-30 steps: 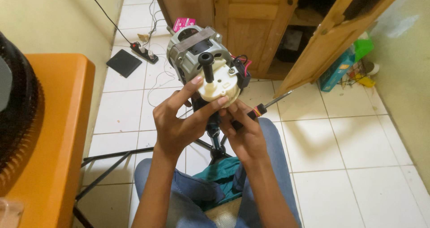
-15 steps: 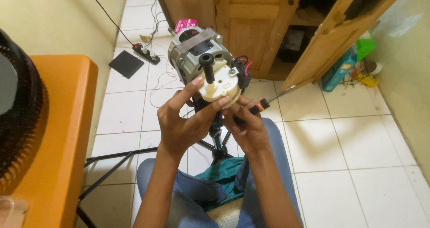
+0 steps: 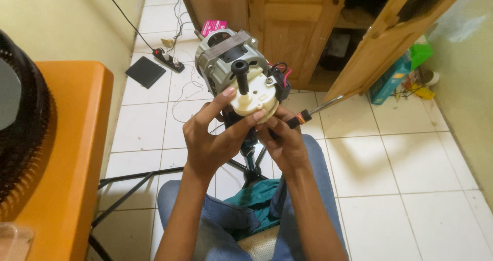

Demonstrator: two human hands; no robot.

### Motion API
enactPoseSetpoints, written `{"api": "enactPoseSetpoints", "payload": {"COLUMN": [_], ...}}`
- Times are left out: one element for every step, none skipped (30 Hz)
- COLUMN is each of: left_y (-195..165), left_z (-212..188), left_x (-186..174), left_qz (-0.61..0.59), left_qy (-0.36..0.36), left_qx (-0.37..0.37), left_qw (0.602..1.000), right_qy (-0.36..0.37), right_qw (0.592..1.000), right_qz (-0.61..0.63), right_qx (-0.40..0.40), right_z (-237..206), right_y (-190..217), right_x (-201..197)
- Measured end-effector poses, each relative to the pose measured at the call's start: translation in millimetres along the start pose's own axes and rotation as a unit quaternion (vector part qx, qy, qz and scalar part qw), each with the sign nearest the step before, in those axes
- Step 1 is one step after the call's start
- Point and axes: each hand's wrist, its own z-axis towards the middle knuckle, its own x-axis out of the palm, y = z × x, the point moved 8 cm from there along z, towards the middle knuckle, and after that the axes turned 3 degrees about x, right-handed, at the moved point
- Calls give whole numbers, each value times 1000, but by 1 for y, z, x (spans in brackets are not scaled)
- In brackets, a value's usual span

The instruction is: The person sits on the floor working on an electric fan motor mounted on a stand, using a screwdriver to loosen and tighten screws on the motor housing and its white plastic mounting part. They reposition the motor assembly, handle small screws, and continue fastening components with the screwdriver.

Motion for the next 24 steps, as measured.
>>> {"api": "enactPoseSetpoints", "payload": {"left_y": [0, -1, -2, -3, -4, -4, -4, -4, -3, -3, -2, -2, -2, -2, -2, -3, -4, -4, -4, -3, -3, -3, -3, -2], "left_z": [0, 0, 0, 0, 0, 0, 0, -1, -1, -2, -3, -3, -4, -4, -5, -6, -6, -5, -5, -5, -4, -3, -2, -2], "left_x": [0, 0, 0, 1, 2, 3, 4, 4, 4, 4, 4, 5, 6, 6, 6, 6, 6, 6, 5, 5, 5, 5, 3, 1], "left_qz": [-3, 1, 4, 8, 17, 27, 37, 33, 30, 26, 21, 16, 9, 14, 20, 26, 26, 27, 28, 28, 28, 28, 26, 24], "left_qy": [0, -4, -8, -11, -12, -13, -14, -13, -13, -12, -12, -13, -13, -14, -14, -13, -16, -18, -20, -18, -15, -13, -10, -8], "left_qx": [-1, 2, 4, 6, 7, 7, 8, 9, 10, 10, 9, 9, 10, 8, 6, 3, 5, 7, 8, 8, 7, 7, 7, 8], "left_qw": [1000, 1000, 1000, 1000, 1000, 1000, 999, 999, 999, 1000, 1000, 1000, 1000, 1000, 1000, 1000, 1000, 999, 999, 999, 999, 1000, 1000, 1000], "right_qy": [17, 35, 54, 42, 30, 18, 4, -10, -23, -37, -50, -64, -83, -103, -122, -123, -123, -122, -122, -122, -122, -119, -117, -114], "right_qw": [1000, 999, 998, 998, 998, 997, 994, 990, 985, 977, 966, 953, 936, 917, 896, 885, 873, 861, 868, 874, 880, 881, 881, 881], "right_qz": [-4, -7, -11, -23, -34, -45, -67, -88, -110, -152, -193, -235, -277, -319, -359, -373, -386, -400, -388, -376, -364, -366, -368, -370], "right_qx": [-11, -22, -34, -44, -54, -64, -85, -107, -128, -146, -164, -182, -199, -216, -232, -251, -271, -290, -286, -282, -278, -275, -273, -271], "right_z": [-1, -2, -3, -4, -5, -5, -7, -9, -12, -16, -21, -25, -30, -33, -35, -38, -39, -41, -40, -40, -40, -40, -39, -39], "right_y": [3, 5, 6, 8, 8, 8, 10, 12, 15, 17, 20, 24, 27, 30, 32, 35, 37, 39, 38, 38, 37, 37, 37, 37], "right_x": [4, 9, 14, 14, 14, 14, 14, 15, 15, 15, 16, 17, 17, 18, 19, 22, 25, 28, 28, 28, 27, 28, 28, 28]}}
